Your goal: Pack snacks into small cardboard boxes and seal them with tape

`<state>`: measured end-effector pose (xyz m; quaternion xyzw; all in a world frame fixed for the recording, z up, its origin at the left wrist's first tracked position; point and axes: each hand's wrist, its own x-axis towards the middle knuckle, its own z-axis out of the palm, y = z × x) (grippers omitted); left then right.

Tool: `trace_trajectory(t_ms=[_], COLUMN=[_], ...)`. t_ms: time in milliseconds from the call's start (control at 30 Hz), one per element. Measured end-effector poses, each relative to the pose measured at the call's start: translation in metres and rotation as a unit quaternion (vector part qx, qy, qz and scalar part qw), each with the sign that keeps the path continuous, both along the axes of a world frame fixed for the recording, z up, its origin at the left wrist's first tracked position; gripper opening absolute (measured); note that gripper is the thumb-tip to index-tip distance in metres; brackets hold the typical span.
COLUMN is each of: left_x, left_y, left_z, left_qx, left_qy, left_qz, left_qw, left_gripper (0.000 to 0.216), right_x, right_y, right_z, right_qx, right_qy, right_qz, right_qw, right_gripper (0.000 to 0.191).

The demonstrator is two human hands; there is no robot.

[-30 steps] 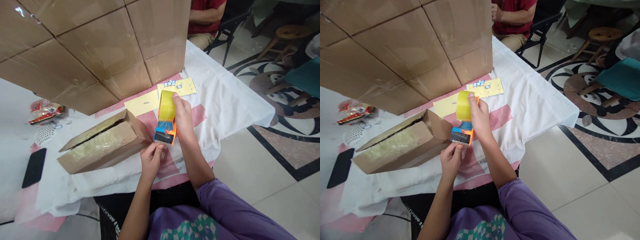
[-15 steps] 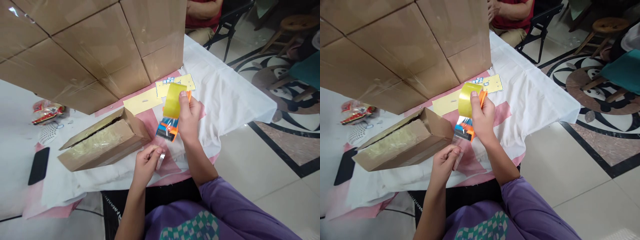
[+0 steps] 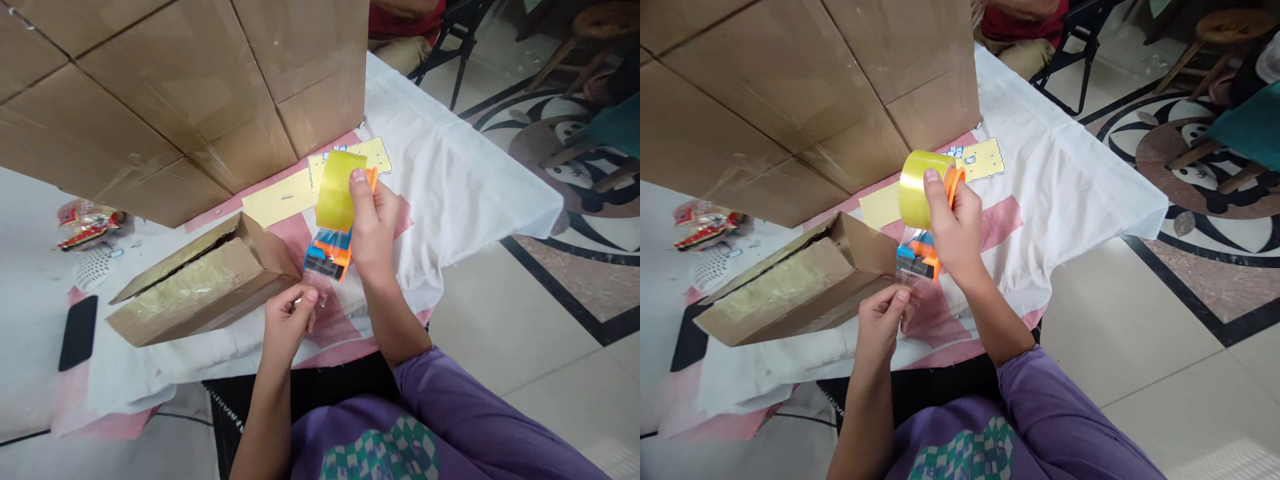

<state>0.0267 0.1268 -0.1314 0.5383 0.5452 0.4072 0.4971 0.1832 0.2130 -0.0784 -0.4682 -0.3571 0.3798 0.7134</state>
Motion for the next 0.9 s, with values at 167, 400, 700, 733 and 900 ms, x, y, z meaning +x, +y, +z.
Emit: trace_trajectory(t_ms=[167, 400, 700, 733, 900], left_x=[0.002, 0.005, 0.011, 0.012, 0.017], left_y=[0.0, -0.003, -0.005, -0.005, -0.005], left_z=[-0.004, -0.009, -0.012, -0.011, 0.0], left_qx=[0.003, 0.017, 0.058, 0.064, 0.076], left_qy=[0.006, -0.011, 0.008, 0.014, 0.053], left_qz=[0.019, 0.037, 0.077, 0.082, 0.087], left_qw=[1.0, 0.999, 0.995, 0.994, 0.992], left_gripper=[0.043, 0.041, 0.045, 0.045, 0.047], right_x=[-0.003, -0.004, -0.008, -0.008, -0.007], right_y=[0.0, -0.002, -0.002, -0.002, 0.002], right_z=[-0.001, -0.002, -0.005, -0.006, -0.013], right_qx=[-0.021, -0.021, -0.032, -0.039, -0.057], right_qy=[0.03, 0.108, 0.1, 0.095, 0.068], right_qz=[0.033, 0.089, 0.097, 0.095, 0.092], right_qw=[0.999, 0.99, 0.99, 0.99, 0.992], right_gripper=[0.053, 0.054, 0.055, 0.056, 0.054])
